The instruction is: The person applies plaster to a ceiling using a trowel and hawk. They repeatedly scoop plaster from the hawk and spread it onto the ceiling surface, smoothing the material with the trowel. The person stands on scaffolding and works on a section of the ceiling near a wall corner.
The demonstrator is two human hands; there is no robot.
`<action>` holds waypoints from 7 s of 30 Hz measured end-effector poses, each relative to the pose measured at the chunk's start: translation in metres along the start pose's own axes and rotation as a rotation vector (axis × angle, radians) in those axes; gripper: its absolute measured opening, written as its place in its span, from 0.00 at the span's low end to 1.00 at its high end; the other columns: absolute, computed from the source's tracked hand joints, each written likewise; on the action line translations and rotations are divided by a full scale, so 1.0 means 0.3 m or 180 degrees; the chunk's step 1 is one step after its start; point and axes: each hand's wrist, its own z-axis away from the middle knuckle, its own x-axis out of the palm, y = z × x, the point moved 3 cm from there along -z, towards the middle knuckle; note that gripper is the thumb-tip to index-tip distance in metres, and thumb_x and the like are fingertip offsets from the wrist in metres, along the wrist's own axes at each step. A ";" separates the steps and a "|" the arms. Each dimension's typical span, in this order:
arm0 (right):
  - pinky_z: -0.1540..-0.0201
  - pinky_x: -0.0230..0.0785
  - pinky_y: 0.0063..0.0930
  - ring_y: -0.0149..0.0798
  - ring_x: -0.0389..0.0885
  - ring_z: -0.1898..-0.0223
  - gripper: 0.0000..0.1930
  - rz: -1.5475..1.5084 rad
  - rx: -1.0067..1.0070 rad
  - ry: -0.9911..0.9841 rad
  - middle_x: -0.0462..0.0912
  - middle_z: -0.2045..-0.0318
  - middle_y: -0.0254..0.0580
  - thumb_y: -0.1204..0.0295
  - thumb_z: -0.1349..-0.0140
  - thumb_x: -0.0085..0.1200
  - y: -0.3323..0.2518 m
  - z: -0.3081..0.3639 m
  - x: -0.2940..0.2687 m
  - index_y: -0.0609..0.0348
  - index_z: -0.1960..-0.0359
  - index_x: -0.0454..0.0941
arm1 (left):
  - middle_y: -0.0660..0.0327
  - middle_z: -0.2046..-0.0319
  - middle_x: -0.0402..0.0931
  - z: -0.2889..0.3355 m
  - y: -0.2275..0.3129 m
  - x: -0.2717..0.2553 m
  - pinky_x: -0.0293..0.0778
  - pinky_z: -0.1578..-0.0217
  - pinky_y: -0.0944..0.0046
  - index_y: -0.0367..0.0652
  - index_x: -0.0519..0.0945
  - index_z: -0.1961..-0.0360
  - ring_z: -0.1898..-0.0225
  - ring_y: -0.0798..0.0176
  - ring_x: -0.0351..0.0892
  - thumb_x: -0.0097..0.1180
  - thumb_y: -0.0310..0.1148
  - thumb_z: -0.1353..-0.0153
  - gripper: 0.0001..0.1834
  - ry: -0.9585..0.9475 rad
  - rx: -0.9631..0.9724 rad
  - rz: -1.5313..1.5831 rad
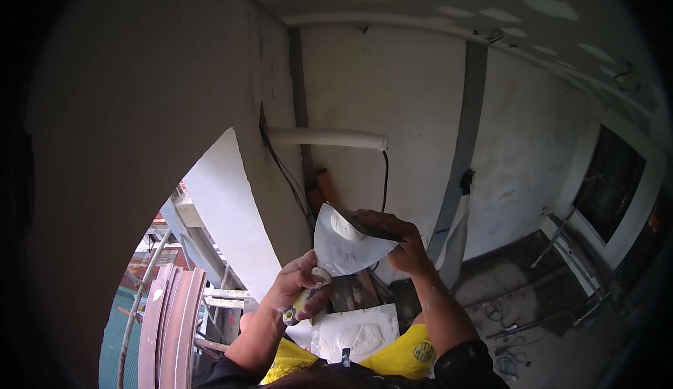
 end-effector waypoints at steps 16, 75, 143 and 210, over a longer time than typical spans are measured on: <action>0.43 0.77 0.39 0.39 0.84 0.50 0.16 -0.2619 0.1821 0.1357 0.83 0.53 0.42 0.76 0.37 0.53 -0.094 -0.049 -0.069 0.62 0.47 0.76 | 0.57 0.59 0.75 -0.059 0.063 -0.187 0.71 0.85 0.69 0.41 0.59 0.36 0.82 0.69 0.73 0.51 0.24 0.32 0.25 0.1433 0.1674 -0.1881; 0.54 0.75 0.38 0.38 0.81 0.59 0.12 -0.3000 0.0106 0.2025 0.80 0.61 0.38 0.63 0.28 0.42 0.164 -1.681 -0.259 0.54 0.51 0.73 | 0.60 0.70 0.74 0.102 -0.020 -0.239 0.73 0.83 0.69 0.42 0.55 0.34 0.82 0.69 0.74 0.47 0.23 0.31 0.27 0.1835 0.0697 -0.1526; 0.46 0.67 0.39 0.39 0.80 0.53 0.14 -0.2887 0.0083 0.1862 0.81 0.58 0.39 0.61 0.28 0.40 0.061 -1.621 -0.231 0.54 0.54 0.74 | 0.58 0.71 0.74 0.104 -0.029 -0.239 0.73 0.84 0.68 0.40 0.56 0.35 0.82 0.68 0.73 0.47 0.23 0.33 0.27 0.1697 0.0616 -0.1284; 0.32 0.65 0.43 0.47 0.77 0.38 0.17 -0.0652 -0.0653 -0.1109 0.83 0.44 0.46 0.81 0.40 0.53 -0.120 -0.289 0.150 0.59 0.49 0.84 | 0.42 0.61 0.76 0.146 0.138 -0.044 0.67 0.95 0.70 0.41 0.57 0.31 0.91 0.66 0.63 0.39 0.24 0.40 0.32 -0.0192 0.0627 0.0613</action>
